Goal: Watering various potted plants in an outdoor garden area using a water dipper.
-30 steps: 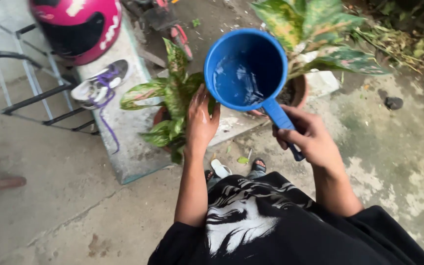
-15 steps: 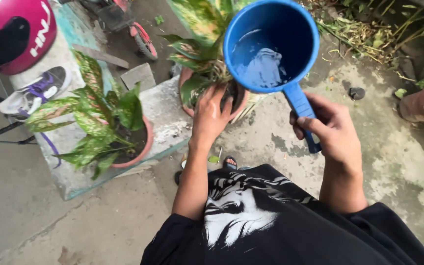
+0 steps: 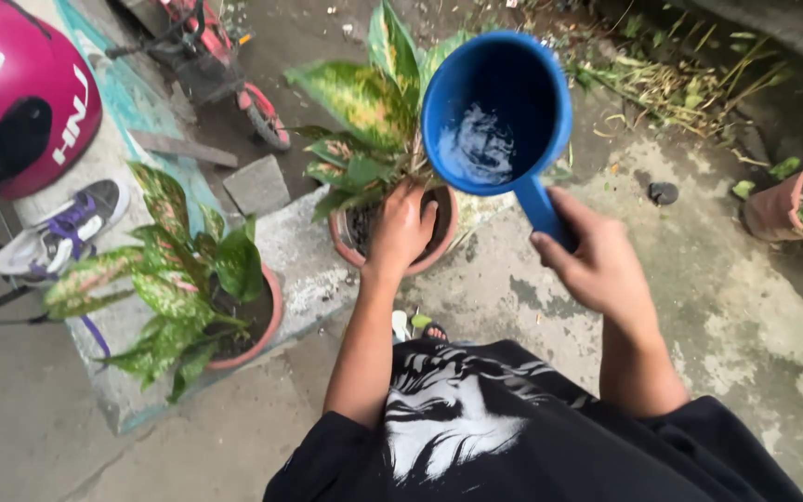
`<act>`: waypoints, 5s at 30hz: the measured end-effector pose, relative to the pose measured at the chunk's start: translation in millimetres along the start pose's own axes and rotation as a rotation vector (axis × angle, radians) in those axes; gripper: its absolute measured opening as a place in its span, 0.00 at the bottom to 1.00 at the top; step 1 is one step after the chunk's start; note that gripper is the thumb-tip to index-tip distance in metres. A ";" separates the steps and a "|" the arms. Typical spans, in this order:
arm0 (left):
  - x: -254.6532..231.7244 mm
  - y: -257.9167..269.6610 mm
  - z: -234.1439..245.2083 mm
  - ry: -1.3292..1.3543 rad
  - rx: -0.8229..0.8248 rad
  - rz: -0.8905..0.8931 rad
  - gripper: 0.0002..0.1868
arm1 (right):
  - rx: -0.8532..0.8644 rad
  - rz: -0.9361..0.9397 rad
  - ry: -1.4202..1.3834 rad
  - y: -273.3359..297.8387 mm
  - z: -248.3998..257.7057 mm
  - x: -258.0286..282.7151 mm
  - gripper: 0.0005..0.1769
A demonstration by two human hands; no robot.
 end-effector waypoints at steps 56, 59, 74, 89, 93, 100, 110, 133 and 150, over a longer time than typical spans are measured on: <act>-196.0 58.0 -192.6 0.155 0.529 -0.469 0.32 | -0.787 -0.449 -0.854 255.7 45.4 -171.3 0.20; -241.0 89.2 -247.8 0.205 0.610 -0.529 0.32 | -0.901 -0.493 -0.850 314.3 63.4 -200.2 0.21; -447.3 202.2 -446.7 0.337 1.109 -0.963 0.33 | -1.568 -0.592 -0.831 475.5 130.8 -261.4 0.21; -635.8 178.6 -697.4 0.350 1.307 -1.233 0.33 | -1.888 -0.638 -0.796 506.4 310.1 -421.7 0.13; -693.0 184.5 -753.6 0.463 1.340 -1.288 0.33 | -1.957 -0.607 -0.826 518.3 364.1 -457.6 0.15; -769.3 222.1 -841.2 0.490 1.382 -1.324 0.34 | -2.033 -0.612 -0.757 582.4 439.9 -522.5 0.15; -928.7 324.3 -994.2 0.506 1.425 -1.311 0.33 | -2.007 -0.724 -0.728 728.6 579.1 -617.3 0.18; -1255.6 467.7 -1385.7 0.416 1.534 -1.340 0.33 | -1.971 -0.632 -0.631 946.9 943.5 -867.4 0.28; -1453.9 545.2 -1611.6 0.298 1.456 -1.102 0.32 | -1.571 -0.806 -0.457 1126.2 1239.7 -1038.0 0.31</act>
Point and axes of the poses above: each hand's wrist, its own y-axis away from the middle knuckle, its own z-axis out of the back of the hand, x = y × z, the point moved 3 cm from there along -y, towards the middle knuckle, and after that the axes turned 1 degree about -x, right-handed, at the moved point
